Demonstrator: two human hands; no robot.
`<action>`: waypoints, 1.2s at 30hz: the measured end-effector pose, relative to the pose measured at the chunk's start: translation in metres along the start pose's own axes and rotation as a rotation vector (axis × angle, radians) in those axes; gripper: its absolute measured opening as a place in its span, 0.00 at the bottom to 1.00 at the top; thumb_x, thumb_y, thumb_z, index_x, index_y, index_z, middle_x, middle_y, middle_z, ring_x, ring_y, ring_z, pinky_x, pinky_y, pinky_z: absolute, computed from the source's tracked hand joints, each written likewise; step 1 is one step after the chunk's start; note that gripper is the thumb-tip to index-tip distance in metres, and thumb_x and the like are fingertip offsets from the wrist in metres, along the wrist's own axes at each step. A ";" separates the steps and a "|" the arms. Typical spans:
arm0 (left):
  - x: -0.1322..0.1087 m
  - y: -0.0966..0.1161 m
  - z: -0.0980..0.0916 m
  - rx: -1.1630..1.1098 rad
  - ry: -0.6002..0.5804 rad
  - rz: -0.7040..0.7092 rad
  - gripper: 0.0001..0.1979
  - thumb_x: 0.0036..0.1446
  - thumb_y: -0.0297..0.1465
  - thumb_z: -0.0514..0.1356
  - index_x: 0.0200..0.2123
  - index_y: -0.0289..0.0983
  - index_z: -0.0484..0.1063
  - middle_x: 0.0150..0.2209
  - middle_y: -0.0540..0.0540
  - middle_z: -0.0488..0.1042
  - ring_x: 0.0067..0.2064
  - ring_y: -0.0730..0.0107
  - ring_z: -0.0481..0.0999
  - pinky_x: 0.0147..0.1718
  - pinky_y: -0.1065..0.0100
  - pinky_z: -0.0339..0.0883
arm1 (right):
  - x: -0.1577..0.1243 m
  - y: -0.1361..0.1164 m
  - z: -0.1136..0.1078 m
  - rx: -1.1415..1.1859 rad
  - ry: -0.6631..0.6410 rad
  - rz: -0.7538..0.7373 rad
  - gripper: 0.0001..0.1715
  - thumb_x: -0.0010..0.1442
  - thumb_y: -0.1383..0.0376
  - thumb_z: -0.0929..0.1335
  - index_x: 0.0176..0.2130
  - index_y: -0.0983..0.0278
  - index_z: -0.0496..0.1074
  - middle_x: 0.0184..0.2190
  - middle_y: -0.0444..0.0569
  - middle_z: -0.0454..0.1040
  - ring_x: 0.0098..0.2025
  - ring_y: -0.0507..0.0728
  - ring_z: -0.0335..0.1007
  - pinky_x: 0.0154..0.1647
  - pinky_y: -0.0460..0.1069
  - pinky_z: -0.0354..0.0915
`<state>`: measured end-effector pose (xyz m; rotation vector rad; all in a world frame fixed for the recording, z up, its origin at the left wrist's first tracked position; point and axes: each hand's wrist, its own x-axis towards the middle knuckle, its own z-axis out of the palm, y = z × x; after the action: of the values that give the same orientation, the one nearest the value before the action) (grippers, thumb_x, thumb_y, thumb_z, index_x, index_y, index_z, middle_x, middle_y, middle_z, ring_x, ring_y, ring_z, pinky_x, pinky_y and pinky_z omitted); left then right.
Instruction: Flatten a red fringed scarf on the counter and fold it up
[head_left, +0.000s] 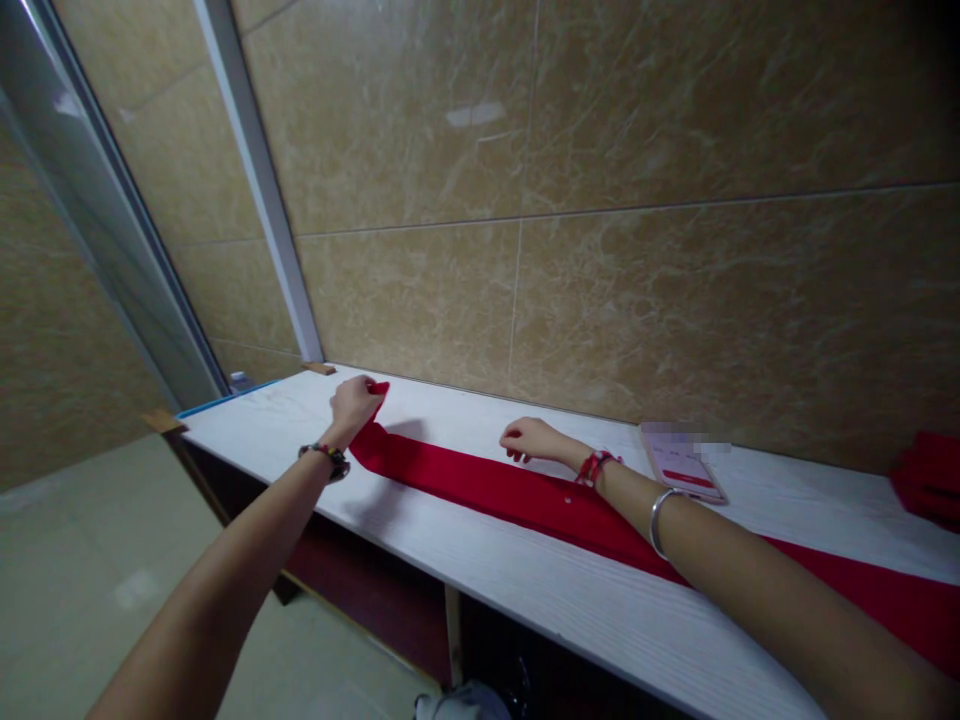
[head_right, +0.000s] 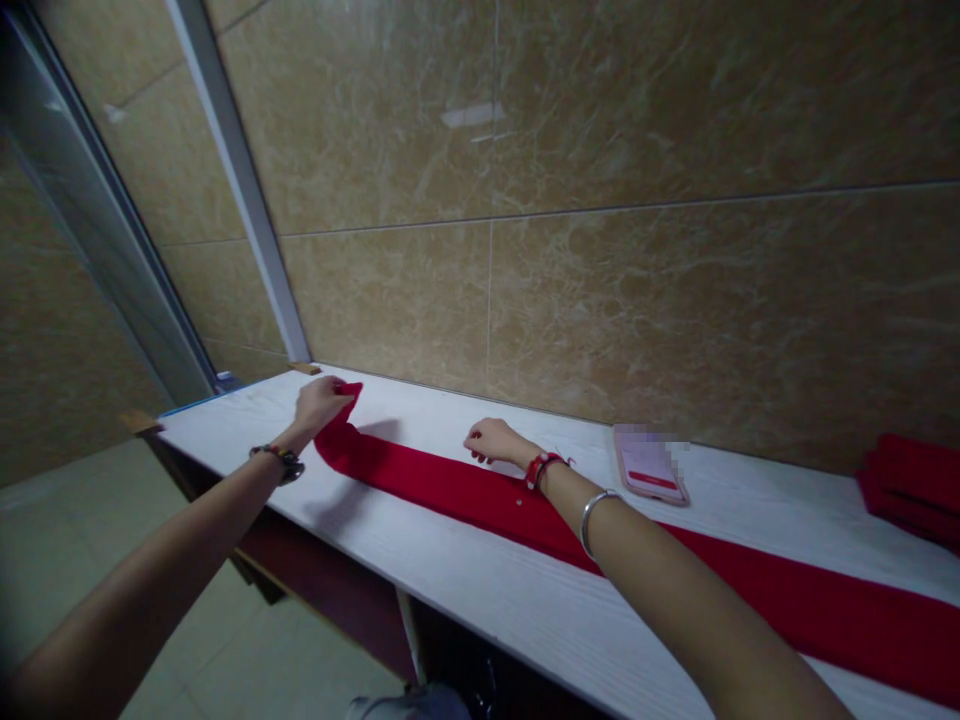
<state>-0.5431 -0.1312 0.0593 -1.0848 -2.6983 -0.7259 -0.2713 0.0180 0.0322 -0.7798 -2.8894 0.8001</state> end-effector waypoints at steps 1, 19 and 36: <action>-0.008 0.020 0.003 -0.034 0.038 0.052 0.22 0.49 0.38 0.54 0.47 0.36 0.65 0.46 0.41 0.71 0.48 0.55 0.68 0.44 0.62 0.60 | 0.001 -0.002 -0.001 0.056 -0.001 0.021 0.16 0.61 0.65 0.57 0.36 0.71 0.70 0.35 0.58 0.75 0.32 0.53 0.73 0.31 0.44 0.67; -0.144 0.156 0.047 -0.497 0.029 0.701 0.17 0.50 0.37 0.57 0.44 0.39 0.60 0.42 0.43 0.70 0.45 0.62 0.69 0.46 0.60 0.61 | -0.069 0.043 -0.042 1.164 0.247 0.094 0.12 0.52 0.80 0.61 0.33 0.67 0.67 0.30 0.47 0.75 0.34 0.50 0.72 0.42 0.46 0.67; -0.158 0.284 0.113 -0.196 -0.734 1.004 0.25 0.53 0.45 0.50 0.49 0.36 0.67 0.49 0.40 0.70 0.47 0.59 0.70 0.46 0.64 0.60 | -0.315 0.216 -0.111 0.385 0.543 0.617 0.10 0.52 0.75 0.63 0.35 0.70 0.71 0.29 0.53 0.76 0.30 0.54 0.71 0.30 0.46 0.68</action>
<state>-0.2292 0.0036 0.0206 -2.8376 -1.9744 -0.4239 0.1215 0.0781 0.0502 -1.5583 -1.9473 0.9503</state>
